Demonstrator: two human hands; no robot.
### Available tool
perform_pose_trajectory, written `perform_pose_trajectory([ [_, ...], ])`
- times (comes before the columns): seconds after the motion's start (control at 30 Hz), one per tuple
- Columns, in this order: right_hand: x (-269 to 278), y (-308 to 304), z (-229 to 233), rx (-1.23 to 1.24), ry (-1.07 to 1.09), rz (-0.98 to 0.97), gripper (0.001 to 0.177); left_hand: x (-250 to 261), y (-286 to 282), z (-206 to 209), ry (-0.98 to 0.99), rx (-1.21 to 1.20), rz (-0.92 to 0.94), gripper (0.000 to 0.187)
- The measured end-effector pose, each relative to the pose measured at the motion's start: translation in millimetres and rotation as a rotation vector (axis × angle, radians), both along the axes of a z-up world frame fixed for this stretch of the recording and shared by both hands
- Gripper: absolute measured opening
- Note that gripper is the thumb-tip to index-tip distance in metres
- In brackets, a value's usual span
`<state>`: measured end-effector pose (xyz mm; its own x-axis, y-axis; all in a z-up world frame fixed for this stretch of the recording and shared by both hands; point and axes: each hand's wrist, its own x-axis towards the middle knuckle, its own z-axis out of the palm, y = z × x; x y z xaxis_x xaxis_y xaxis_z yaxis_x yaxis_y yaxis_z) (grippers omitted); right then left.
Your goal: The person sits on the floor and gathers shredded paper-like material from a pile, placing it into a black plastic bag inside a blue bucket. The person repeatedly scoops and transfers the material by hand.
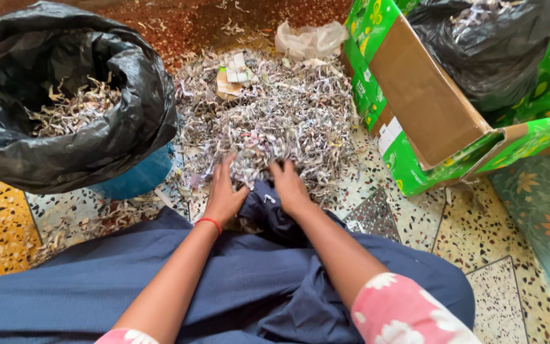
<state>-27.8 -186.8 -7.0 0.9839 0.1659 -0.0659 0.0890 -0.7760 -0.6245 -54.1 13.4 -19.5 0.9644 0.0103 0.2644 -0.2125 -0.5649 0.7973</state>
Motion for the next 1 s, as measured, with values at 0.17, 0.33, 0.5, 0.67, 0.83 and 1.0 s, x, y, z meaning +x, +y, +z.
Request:
perform_pose_trajectory([
  [0.17,14.2,-9.9,60.9,-0.193,-0.13,0.059,0.05,-7.1,10.6,39.6,-0.119,0.145,0.085,0.092],
  [0.33,-12.3,15.0,101.5,-0.277,-0.22,0.014,0.054,-36.3,24.4,13.9,0.08,0.303,0.291,0.085],
  [0.5,-24.1,33.9,116.5,-0.362,-0.089,0.26,0.056,-33.7,37.1,-11.8,0.131,0.258,0.343,0.07],
  [0.67,-37.3,38.5,101.7,-0.644,-0.024,0.413,0.042,-31.9,35.8,-8.7,-0.114,0.255,0.302,0.067],
  [0.83,6.7,-23.2,127.0,-0.327,-0.08,0.108,0.042,-31.9,30.0,15.8,-0.112,0.173,0.235,0.059],
  [1.0,36.9,-112.1,150.8,-0.334,0.033,0.04,0.044,-36.8,27.2,29.3,-0.155,0.168,0.131,0.033],
])
